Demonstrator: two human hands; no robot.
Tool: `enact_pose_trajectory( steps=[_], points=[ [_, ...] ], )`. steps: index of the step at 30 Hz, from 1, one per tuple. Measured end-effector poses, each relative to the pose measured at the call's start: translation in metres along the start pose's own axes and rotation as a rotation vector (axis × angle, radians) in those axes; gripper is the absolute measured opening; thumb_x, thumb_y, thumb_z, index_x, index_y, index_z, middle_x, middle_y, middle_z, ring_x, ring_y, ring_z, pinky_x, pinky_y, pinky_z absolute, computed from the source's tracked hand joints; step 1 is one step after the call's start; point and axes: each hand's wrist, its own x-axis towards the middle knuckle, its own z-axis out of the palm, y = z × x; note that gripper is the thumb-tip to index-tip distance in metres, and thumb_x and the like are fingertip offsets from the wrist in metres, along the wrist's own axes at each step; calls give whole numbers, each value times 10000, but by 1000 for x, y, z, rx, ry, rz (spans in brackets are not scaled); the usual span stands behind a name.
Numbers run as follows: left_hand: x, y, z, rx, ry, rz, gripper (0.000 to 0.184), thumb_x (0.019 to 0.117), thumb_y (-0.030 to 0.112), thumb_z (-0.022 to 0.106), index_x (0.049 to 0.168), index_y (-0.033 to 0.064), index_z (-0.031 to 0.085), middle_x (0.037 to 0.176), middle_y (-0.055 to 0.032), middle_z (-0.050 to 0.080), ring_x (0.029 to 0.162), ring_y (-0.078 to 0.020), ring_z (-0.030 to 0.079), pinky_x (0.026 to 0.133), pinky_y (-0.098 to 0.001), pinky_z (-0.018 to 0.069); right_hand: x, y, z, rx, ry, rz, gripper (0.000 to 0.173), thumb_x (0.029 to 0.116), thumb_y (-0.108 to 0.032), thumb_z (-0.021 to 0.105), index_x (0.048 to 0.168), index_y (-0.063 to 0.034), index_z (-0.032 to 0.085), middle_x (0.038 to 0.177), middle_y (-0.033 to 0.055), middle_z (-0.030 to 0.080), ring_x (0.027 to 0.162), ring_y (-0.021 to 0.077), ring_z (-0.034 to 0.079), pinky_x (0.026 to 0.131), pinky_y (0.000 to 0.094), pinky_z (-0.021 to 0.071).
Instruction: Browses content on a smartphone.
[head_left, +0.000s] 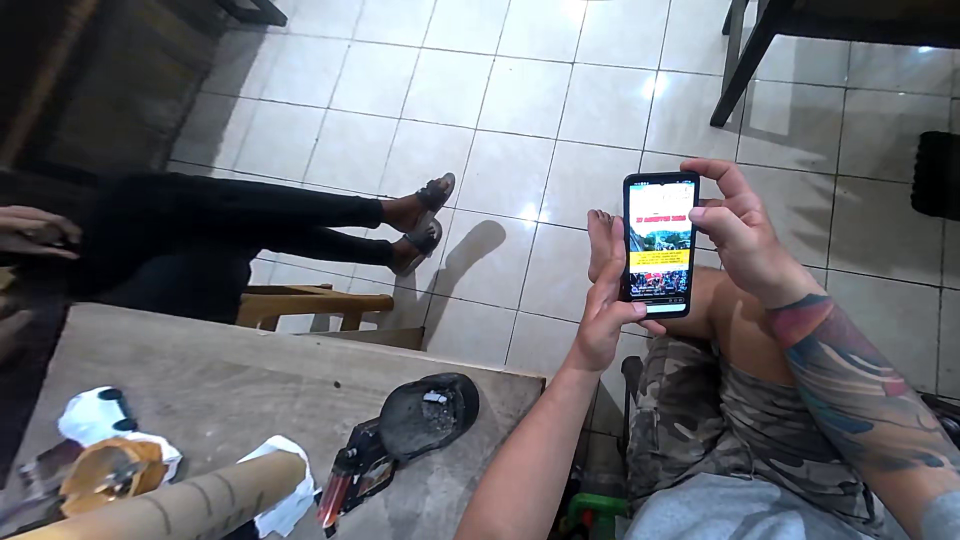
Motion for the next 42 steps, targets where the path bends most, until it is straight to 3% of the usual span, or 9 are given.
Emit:
enact_pose_trajectory(
  steps=[7, 32, 42],
  points=[
    [-1, -1, 0, 26, 11, -5, 992, 859, 106, 606, 1644, 374, 60, 1579, -120, 358, 1106, -296, 652, 607, -459, 628, 0, 0, 0, -1, 6, 13, 491, 1021, -93, 440, 1503, -64, 355, 1120, 151, 714, 1010, 232, 725, 911, 413, 610],
    [-1, -1, 1, 55, 4, 6, 977, 872, 137, 606, 1648, 348, 51, 1566, -138, 372, 1115, -312, 650, 605, -476, 629, 0, 2, -1, 0, 5, 0, 489, 1020, -112, 462, 1495, -57, 358, 1129, 151, 712, 1023, 234, 722, 930, 416, 604],
    [-1, -1, 1, 59, 6, -5, 999, 865, 119, 615, 1643, 379, 45, 1554, -128, 393, 1085, -304, 663, 613, -473, 630, 0, 0, 0, -7, 8, 12, 502, 1014, -99, 461, 1503, -63, 355, 1118, 151, 712, 1017, 235, 722, 928, 420, 605]
  ],
)
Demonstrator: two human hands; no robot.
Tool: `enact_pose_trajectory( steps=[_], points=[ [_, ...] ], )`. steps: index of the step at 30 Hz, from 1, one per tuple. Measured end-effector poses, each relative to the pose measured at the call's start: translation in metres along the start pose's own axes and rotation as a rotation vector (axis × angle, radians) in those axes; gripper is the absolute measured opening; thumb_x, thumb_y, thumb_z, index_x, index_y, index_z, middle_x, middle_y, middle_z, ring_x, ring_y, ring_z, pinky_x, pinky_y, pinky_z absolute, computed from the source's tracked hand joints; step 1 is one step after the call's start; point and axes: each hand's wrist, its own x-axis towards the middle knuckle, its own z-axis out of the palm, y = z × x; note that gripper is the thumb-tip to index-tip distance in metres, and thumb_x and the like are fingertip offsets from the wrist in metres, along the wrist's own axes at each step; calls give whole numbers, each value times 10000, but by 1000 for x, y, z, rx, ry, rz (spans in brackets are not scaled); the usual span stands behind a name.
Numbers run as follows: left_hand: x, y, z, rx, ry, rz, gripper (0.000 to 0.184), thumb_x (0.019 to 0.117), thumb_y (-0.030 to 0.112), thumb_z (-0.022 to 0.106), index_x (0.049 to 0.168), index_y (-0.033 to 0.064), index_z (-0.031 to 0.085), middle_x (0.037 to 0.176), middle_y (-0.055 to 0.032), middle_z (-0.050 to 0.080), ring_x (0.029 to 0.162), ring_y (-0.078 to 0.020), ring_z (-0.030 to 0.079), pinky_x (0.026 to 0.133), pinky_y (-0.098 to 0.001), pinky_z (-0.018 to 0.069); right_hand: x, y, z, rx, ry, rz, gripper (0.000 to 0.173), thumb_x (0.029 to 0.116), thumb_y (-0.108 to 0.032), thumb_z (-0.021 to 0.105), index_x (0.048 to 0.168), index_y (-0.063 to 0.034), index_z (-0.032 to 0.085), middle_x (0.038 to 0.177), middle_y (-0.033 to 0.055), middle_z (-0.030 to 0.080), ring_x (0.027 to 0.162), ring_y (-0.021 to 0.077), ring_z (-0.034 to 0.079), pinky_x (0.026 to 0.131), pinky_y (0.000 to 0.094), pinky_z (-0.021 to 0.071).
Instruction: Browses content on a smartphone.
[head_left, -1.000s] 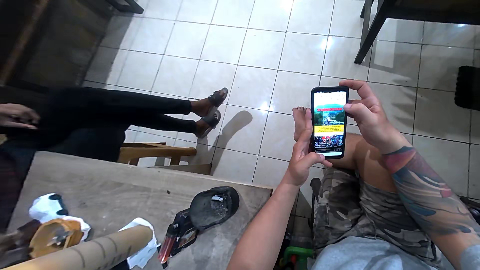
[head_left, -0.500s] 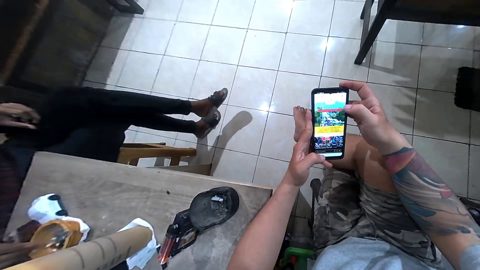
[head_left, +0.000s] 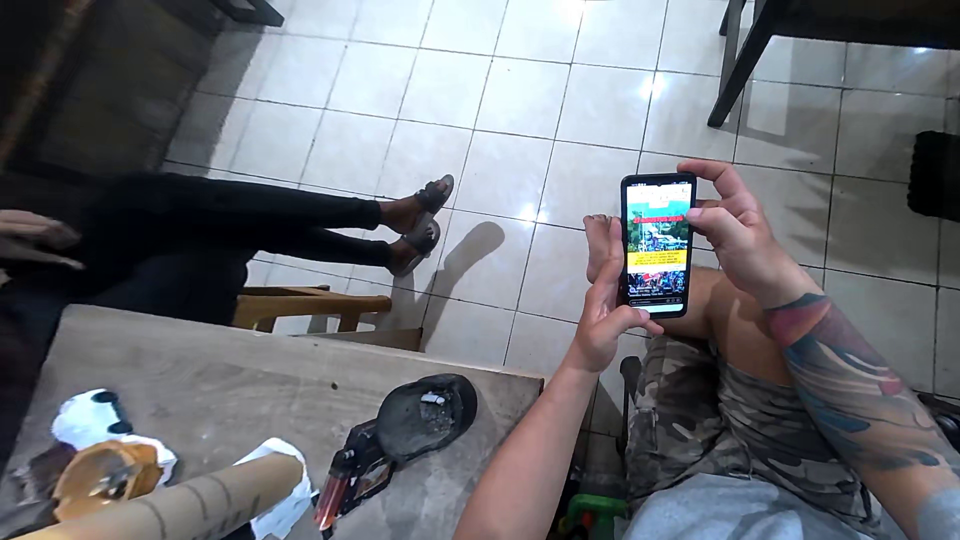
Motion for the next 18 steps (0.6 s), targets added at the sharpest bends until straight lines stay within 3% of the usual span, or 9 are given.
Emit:
enact_pose_trajectory(
  steps=[18],
  points=[
    [0, -1, 0, -29, -6, 4, 988, 868, 119, 621, 1644, 367, 62, 1556, -131, 384, 1113, -303, 651, 617, -468, 632, 0, 1, -1, 7, -4, 2, 498, 1020, -104, 454, 1506, -69, 354, 1134, 158, 709, 1017, 239, 722, 923, 418, 605]
  ],
)
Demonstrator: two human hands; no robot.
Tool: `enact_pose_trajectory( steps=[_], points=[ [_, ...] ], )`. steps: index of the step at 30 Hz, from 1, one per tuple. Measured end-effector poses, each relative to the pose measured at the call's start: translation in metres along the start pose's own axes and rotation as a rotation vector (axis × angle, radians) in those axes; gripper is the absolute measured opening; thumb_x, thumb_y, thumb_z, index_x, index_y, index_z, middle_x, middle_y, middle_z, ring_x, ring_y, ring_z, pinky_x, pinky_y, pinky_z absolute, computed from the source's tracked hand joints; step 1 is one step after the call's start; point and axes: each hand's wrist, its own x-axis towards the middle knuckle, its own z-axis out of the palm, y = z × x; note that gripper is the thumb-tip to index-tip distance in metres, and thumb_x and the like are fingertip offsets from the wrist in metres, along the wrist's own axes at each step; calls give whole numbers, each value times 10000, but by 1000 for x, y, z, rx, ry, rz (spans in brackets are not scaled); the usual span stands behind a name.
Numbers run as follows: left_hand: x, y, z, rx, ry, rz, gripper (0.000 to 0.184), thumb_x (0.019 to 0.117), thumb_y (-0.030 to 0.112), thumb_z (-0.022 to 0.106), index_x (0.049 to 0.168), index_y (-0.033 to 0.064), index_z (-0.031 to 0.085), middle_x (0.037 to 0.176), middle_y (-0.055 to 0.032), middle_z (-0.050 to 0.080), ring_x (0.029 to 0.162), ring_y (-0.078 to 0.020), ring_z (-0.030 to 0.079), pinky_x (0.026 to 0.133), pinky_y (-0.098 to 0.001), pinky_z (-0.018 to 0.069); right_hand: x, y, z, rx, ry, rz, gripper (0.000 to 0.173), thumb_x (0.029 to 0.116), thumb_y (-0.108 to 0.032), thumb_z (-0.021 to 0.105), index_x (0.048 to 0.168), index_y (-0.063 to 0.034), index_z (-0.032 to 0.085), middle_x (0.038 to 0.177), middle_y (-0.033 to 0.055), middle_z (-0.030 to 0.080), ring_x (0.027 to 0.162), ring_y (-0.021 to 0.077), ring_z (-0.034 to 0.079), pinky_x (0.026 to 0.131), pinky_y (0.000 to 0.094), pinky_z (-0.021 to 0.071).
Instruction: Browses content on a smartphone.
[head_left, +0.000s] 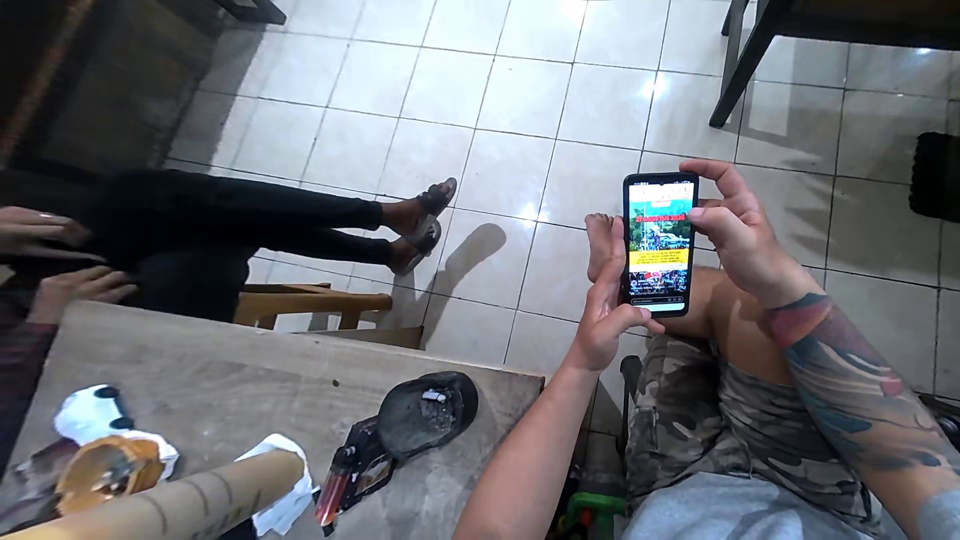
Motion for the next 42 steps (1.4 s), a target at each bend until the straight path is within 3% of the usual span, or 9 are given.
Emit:
enact_pose_trajectory(
  steps=[38, 42],
  points=[
    [1, 1, 1, 17, 23, -2, 961, 860, 72, 536, 1645, 365, 67, 1550, -134, 395, 1102, -305, 655, 589, -476, 625, 0, 0, 0, 17, -14, -2, 497, 1021, -94, 453, 1505, -69, 345, 1124, 152, 710, 1024, 233, 722, 926, 416, 606],
    [1, 0, 2, 22, 31, -5, 948, 872, 97, 552, 1645, 368, 75, 1547, -125, 404, 1049, -281, 673, 586, -446, 625, 0, 0, 0, -1, -17, 1, 501, 1021, -103, 457, 1508, -68, 343, 1146, 153, 705, 1033, 240, 719, 933, 420, 603]
  ],
)
